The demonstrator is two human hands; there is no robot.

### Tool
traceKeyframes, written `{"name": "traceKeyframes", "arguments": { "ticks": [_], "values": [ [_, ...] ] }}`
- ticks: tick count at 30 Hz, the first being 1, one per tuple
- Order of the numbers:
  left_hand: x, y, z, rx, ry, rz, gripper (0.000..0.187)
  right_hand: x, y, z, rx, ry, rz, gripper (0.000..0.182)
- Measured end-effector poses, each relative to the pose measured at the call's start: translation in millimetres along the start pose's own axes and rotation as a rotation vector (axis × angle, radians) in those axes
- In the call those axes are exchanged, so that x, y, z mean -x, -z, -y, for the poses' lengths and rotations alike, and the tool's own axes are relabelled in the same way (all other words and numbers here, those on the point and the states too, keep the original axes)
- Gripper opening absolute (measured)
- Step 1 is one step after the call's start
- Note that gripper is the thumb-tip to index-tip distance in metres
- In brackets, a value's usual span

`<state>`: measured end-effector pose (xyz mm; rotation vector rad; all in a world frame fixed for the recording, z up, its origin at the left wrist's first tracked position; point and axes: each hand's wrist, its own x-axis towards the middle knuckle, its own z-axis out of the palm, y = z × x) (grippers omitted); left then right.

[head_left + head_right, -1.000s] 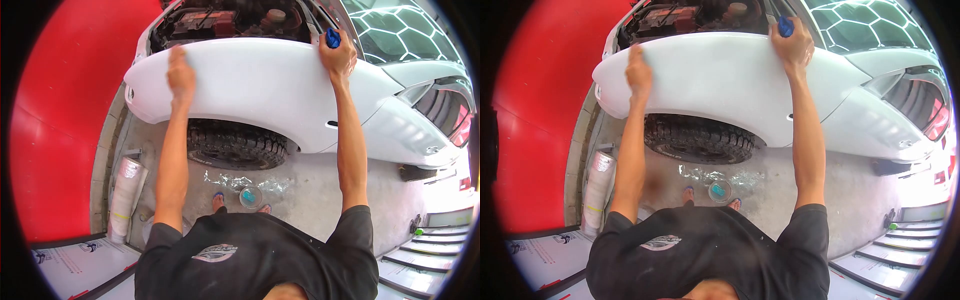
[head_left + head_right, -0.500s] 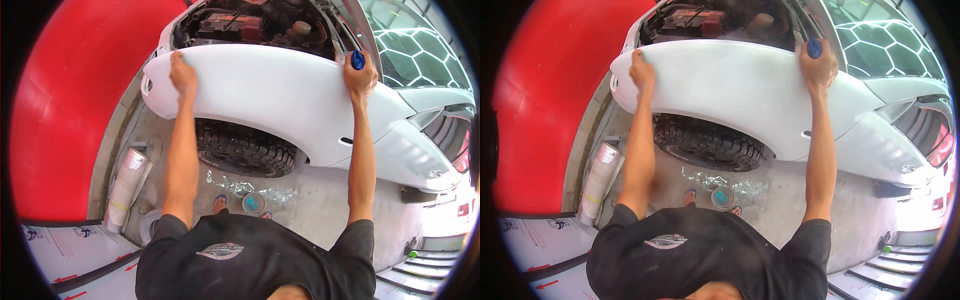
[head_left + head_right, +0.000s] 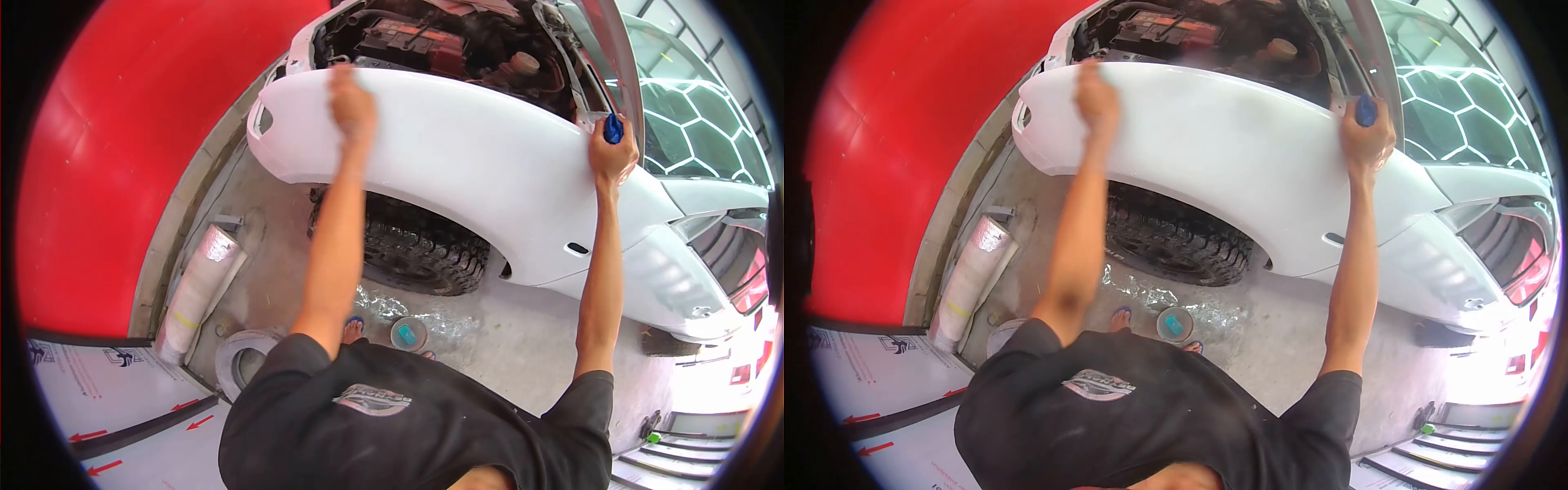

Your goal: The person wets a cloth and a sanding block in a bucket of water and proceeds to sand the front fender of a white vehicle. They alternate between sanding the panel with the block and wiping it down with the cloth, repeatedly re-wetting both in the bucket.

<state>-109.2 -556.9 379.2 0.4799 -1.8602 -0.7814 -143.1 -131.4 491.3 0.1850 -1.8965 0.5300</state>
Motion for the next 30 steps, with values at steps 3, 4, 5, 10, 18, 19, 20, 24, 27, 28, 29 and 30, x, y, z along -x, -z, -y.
{"name": "traceKeyframes", "arguments": {
  "ticks": [3,4,5,10,18,19,20,24,27,28,29,30],
  "values": [
    [82.0,-38.0,-83.2,0.12,-0.492,-0.024,0.041,-0.9,1.6,-4.1,-0.04,0.001,0.035,0.029],
    [82.8,-34.8,-78.9,0.156,-0.485,0.0,0.042,-1.1,6.5,1.2,-0.065,-0.017,0.067,0.029],
    [80.8,-33.1,-74.2,0.197,-0.474,0.018,0.042,-2.5,6.7,1.1,-0.069,-0.013,0.062,0.029],
    [-18.4,26.9,30.4,0.0,0.023,0.042,0.028,-4.9,-1.5,4.0,0.021,-0.024,-0.001,0.029],
    [70.2,-28.5,-56.7,0.192,-0.511,0.007,0.049,-2.5,1.6,-2.0,-0.031,-0.021,0.069,0.029],
    [58.5,-29.3,-33.1,0.2,-0.523,0.011,0.051,-2.4,0.7,-3.5,-0.037,-0.018,0.064,0.029],
    [35.7,-12.2,-8.6,0.147,-0.435,0.027,0.05,-2.4,-1.6,-3.7,-0.048,-0.022,0.046,0.029],
    [-53.9,27.8,103.9,-0.07,0.059,0.017,0.036,-6.3,-11.9,-3.9,0.032,-0.053,-0.024,0.032],
    [-39.2,15.6,75.0,-0.01,0.01,-0.047,0.028,-2.5,-8.2,-7.5,0.079,-0.098,0.033,0.034],
    [-23.0,0.8,44.5,0.047,-0.03,-0.074,0.026,-0.7,-6.3,-8.4,0.065,-0.083,0.022,0.035],
    [4.6,-13.3,4.9,0.131,-0.15,-0.066,0.029,-2.8,-6.9,-6.8,0.049,-0.061,0.002,0.036],
    [32.4,-34.8,-22.9,0.18,-0.376,-0.096,0.035,-4.6,-7.6,-9.1,0.053,-0.055,-0.001,0.036]
  ]
}}
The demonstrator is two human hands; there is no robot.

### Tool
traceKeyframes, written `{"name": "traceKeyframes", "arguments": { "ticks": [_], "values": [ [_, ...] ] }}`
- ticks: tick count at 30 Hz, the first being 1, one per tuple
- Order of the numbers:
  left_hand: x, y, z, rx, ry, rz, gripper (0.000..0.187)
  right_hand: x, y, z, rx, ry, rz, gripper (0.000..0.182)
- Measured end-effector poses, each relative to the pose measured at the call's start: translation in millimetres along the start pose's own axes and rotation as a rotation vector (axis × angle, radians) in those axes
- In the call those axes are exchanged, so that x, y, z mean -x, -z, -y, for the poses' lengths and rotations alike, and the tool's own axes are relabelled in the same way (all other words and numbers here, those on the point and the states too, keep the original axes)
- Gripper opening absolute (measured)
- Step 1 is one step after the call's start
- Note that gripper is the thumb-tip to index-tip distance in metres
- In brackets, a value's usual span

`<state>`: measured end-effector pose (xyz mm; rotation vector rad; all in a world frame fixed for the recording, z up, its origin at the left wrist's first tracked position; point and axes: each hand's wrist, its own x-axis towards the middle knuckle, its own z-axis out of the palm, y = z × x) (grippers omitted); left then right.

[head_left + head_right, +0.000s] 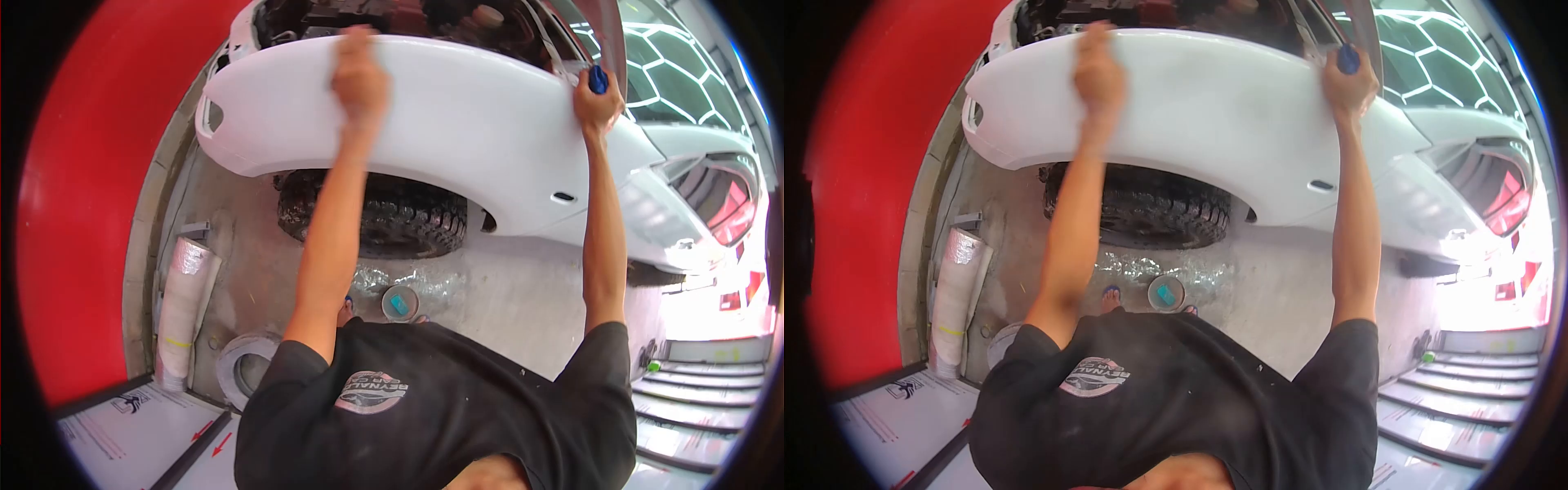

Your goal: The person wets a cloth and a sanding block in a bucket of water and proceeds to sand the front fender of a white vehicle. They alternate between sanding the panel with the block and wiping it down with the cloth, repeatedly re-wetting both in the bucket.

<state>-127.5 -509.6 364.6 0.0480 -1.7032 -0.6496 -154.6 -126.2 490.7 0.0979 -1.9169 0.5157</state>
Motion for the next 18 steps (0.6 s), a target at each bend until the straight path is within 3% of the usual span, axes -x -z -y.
{"name": "traceKeyframes", "arguments": {
  "ticks": [2,5,7,9,12,13,15,18],
  "values": [
    [21.3,-8.0,-61.0,0.095,-0.362,0.109,0.039,2.2,1.4,-3.9,-0.005,0.008,0.02,0.038],
    [2.3,7.3,-7.0,0.088,-0.375,0.124,0.035,3.0,-7.4,-10.6,-0.071,0.003,-0.077,0.037],
    [-5.8,27.1,67.4,-0.083,-0.146,0.061,0.032,4.1,-6.2,-1.3,-0.04,-0.018,-0.108,0.037],
    [-24.6,54.8,95.5,-0.124,0.07,0.097,0.032,4.3,-5.4,6.1,-0.016,-0.038,-0.111,0.036],
    [-5.5,8.8,17.7,-0.056,-0.005,0.123,0.037,4.3,-0.6,7.5,-0.059,-0.051,-0.081,0.033],
    [8.4,-17.6,-21.9,0.019,-0.201,0.066,0.039,4.3,-0.7,7.1,-0.08,-0.045,-0.077,0.033],
    [20.0,-30.2,-102.1,0.107,-0.423,0.168,0.043,5.0,2.0,-0.2,-0.091,-0.022,-0.036,0.034],
    [-0.3,-13.7,-64.4,0.123,-0.527,0.247,0.039,2.9,1.2,-6.0,-0.097,-0.013,-0.021,0.035]
  ]
}}
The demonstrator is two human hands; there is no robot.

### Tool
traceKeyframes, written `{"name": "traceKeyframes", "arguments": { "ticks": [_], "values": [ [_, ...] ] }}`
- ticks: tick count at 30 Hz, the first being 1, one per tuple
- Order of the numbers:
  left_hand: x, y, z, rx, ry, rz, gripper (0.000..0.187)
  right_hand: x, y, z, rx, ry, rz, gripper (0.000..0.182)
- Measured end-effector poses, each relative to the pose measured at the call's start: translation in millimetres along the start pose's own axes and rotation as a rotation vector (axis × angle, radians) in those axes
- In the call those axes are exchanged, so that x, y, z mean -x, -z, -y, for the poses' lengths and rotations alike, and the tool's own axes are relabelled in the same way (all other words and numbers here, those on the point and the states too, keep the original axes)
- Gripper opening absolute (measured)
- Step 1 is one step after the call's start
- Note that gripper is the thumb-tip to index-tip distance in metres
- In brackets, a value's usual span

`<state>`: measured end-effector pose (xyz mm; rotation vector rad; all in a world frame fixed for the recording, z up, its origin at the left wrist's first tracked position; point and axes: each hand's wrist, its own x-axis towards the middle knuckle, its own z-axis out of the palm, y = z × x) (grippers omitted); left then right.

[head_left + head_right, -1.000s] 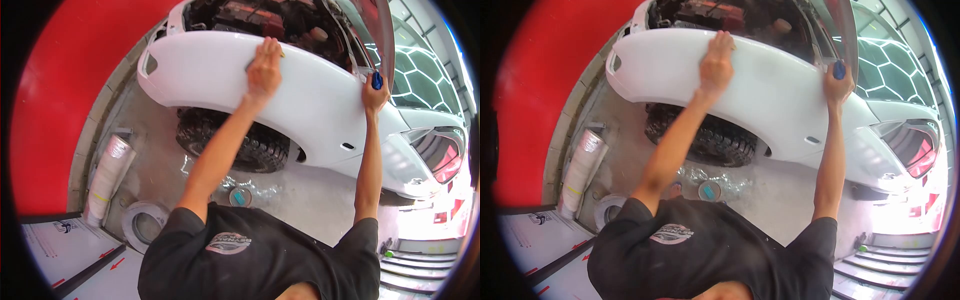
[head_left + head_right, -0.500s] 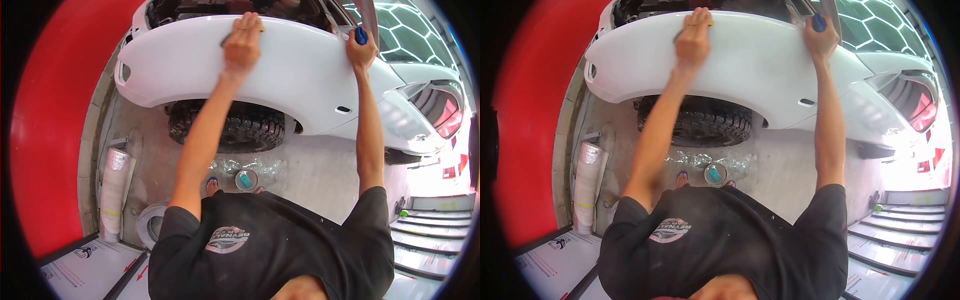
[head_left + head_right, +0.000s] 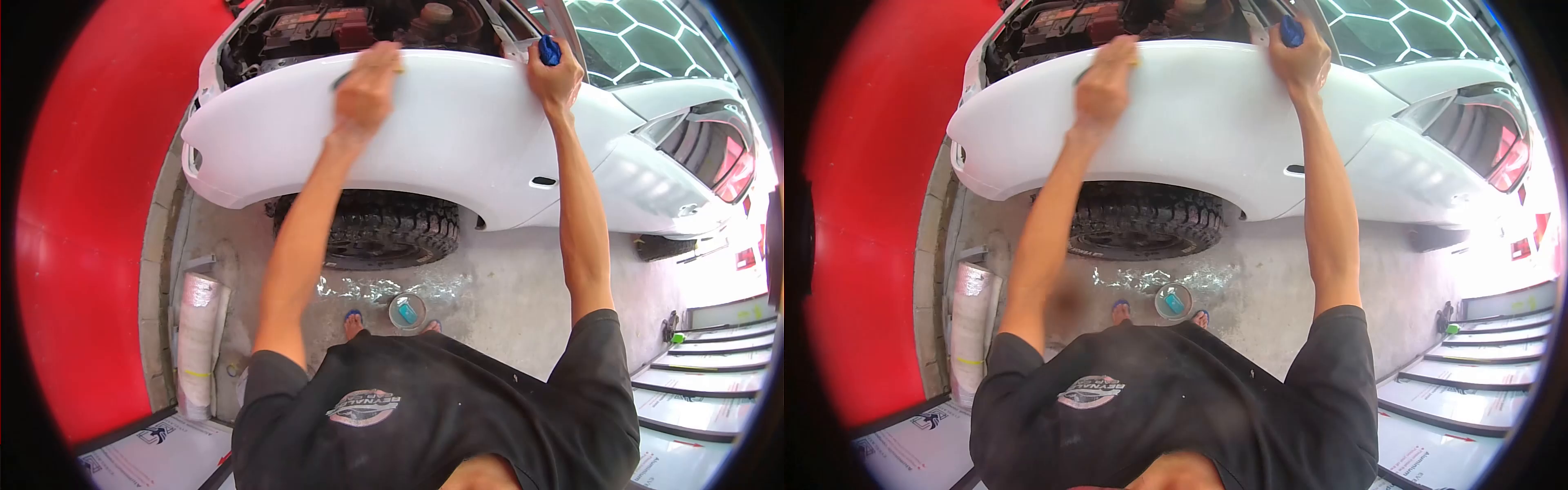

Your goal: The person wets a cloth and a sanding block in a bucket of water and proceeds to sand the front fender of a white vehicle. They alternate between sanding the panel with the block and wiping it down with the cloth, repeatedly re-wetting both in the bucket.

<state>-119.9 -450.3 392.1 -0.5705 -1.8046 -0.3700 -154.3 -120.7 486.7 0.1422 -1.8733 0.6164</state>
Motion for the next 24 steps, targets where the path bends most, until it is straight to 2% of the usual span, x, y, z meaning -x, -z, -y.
{"name": "traceKeyframes", "arguments": {
  "ticks": [1,4,5,7,8,10,11,13,15,17,19,20,22,24],
  "values": [
    [16.6,12.9,32.2,-0.064,0.014,-0.018,0.037,2.2,0.8,3.0,0.0,-0.016,-0.014,0.035],
    [72.9,79.9,142.2,-0.255,0.478,-0.072,0.034,-2.4,-1.1,14.2,0.052,-0.051,-0.019,0.037],
    [84.4,95.9,159.6,-0.292,0.649,-0.051,0.034,-0.1,-0.7,17.0,0.085,-0.068,-0.005,0.038],
    [60.5,77.4,122.5,-0.196,0.919,-0.034,0.034,-0.1,-2.6,16.9,0.069,-0.061,-0.038,0.039],
    [56.1,48.6,103.5,-0.137,0.754,-0.069,0.034,0.0,-1.9,16.1,0.062,-0.06,-0.036,0.039],
    [28.4,0.8,27.2,-0.243,0.205,-0.122,0.039,-0.9,-4.2,7.4,0.048,-0.024,-0.048,0.037],
    [12.5,-1.4,-10.6,-0.158,0.124,-0.08,0.039,3.6,-3.3,5.7,0.033,-0.031,-0.03,0.037],
    [19.2,4.8,15.3,-0.079,0.086,-0.076,0.038,-0.6,0.4,3.8,0.007,-0.018,-0.003,0.037],
    [49.3,34.9,79.3,-0.202,0.235,-0.102,0.035,0.9,-0.5,13.0,0.019,-0.044,-0.035,0.035],
    [72.4,78.5,135.0,-0.217,0.718,-0.126,0.031,1.5,-0.6,23.6,0.082,-0.104,-0.032,0.035],
    [63.4,96.3,143.8,-0.34,0.792,-0.112,0.029,3.6,-2.6,20.1,0.085,-0.091,-0.039,0.036],
    [51.4,85.1,129.1,-0.282,0.927,-0.106,0.028,3.4,-5.1,17.6,0.088,-0.085,-0.055,0.037],
    [39.5,33.9,79.3,-0.233,0.617,-0.166,0.032,3.6,-3.5,11.6,0.085,-0.065,-0.062,0.037],
    [13.3,3.5,-3.7,-0.02,0.304,-0.137,0.04,1.7,-2.8,5.7,0.066,0.005,-0.061,0.037]
  ]
}}
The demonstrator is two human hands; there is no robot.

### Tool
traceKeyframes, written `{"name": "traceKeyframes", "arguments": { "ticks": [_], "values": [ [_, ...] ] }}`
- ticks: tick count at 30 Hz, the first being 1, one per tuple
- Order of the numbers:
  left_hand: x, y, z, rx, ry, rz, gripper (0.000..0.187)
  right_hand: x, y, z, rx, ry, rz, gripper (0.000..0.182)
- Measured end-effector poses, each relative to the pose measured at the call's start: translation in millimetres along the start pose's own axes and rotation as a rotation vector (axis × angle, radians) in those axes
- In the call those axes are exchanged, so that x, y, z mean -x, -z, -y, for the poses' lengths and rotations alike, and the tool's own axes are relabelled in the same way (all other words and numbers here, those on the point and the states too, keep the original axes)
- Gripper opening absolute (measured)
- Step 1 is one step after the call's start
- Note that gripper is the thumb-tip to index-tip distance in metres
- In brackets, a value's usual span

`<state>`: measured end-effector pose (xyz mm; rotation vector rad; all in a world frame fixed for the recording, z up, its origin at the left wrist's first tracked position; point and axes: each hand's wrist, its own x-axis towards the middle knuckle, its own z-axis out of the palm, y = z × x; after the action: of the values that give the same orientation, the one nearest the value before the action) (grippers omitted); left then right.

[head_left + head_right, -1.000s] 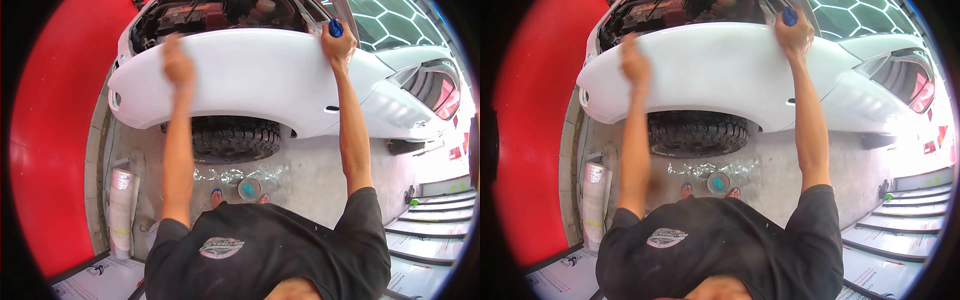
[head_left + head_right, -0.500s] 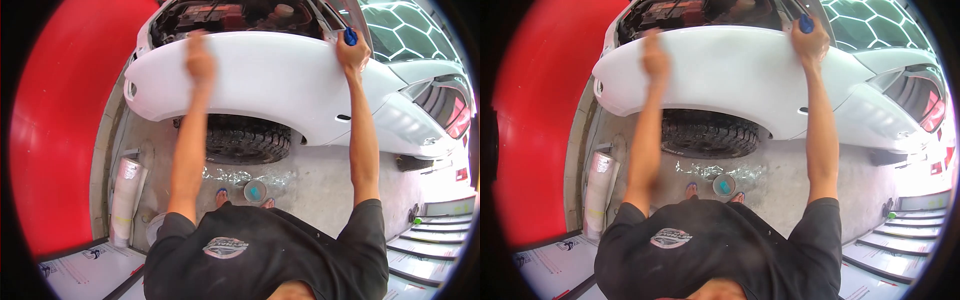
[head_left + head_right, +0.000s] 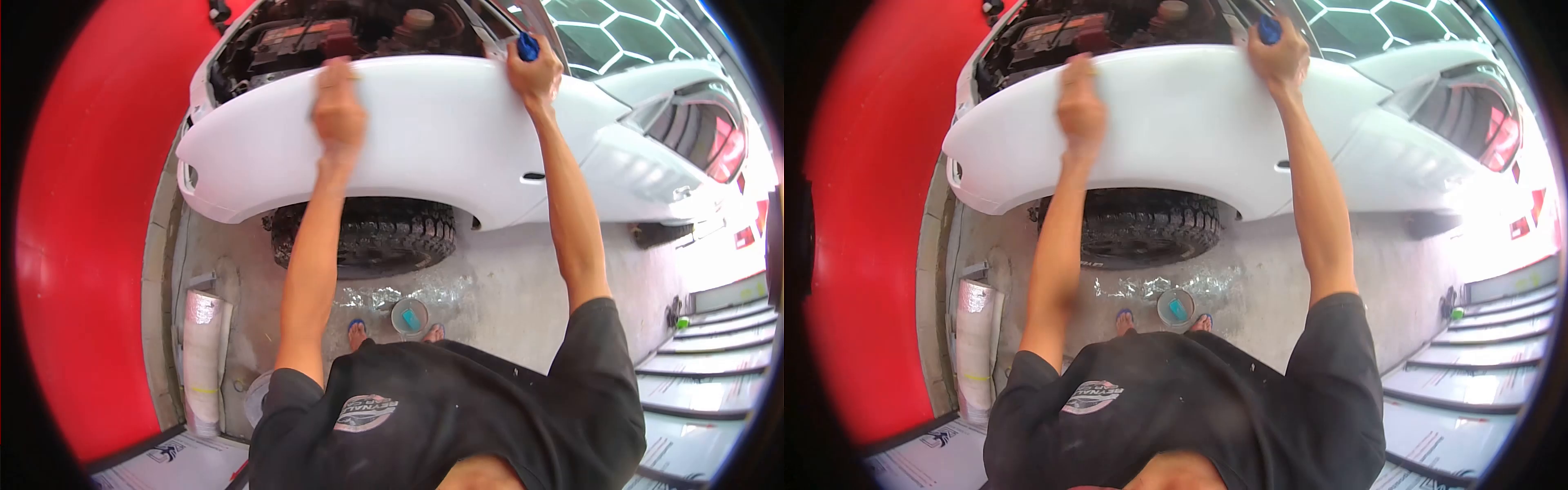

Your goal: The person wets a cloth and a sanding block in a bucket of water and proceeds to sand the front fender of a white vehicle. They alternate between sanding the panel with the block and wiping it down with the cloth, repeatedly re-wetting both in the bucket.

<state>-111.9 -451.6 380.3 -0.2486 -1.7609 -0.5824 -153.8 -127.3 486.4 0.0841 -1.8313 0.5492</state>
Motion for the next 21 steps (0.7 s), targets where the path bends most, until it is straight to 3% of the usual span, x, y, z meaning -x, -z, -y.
{"name": "traceKeyframes", "arguments": {
  "ticks": [2,4,5,8,11,12,13,14,16,19,21],
  "values": [
    [1.4,2.3,-21.4,0.003,-0.253,0.108,0.042,-2.2,1.0,-12.6,-0.005,0.052,0.03,0.04],
    [3.7,9.7,30.0,-0.07,-0.29,0.101,0.046,0.1,-3.6,-16.5,-0.049,0.108,0.021,0.044],
    [7.2,24.7,69.7,-0.124,-0.244,0.085,0.046,5.7,-0.7,-14.4,-0.026,0.124,0.006,0.043],
    [9.7,76.1,158.3,-0.153,0.172,0.046,0.039,10.8,1.4,12.3,0.058,0.125,-0.038,0.04],
    [-1.9,53.0,124.0,-0.229,0.475,0.034,0.031,20.9,-14.8,46.4,-0.056,0.088,-0.004,0.032],
    [-2.7,28.1,90.9,-0.157,0.33,0.011,0.029,27.0,-24.4,61.4,-0.113,0.115,0.023,0.031],
    [0.3,0.7,56.8,-0.169,0.012,-0.021,0.031,30.4,-32.6,77.2,-0.17,0.144,0.046,0.031],
    [-1.2,-16.9,3.5,-0.041,0.018,0.043,0.035,30.8,-36.2,96.2,-0.284,0.175,0.075,0.032],
    [-0.3,-36.2,-66.5,0.023,-0.178,0.106,0.042,30.7,-39.1,120.6,-0.483,0.17,0.08,0.033],
    [-10.0,-18.5,-31.6,0.064,-0.369,0.177,0.043,15.4,-20.5,97.2,-0.43,0.143,0.047,0.04],
    [-5.4,8.0,21.5,-0.089,-0.263,0.041,0.031,8.4,-2.7,63.7,-0.37,0.117,-0.046,0.026]
  ]
}}
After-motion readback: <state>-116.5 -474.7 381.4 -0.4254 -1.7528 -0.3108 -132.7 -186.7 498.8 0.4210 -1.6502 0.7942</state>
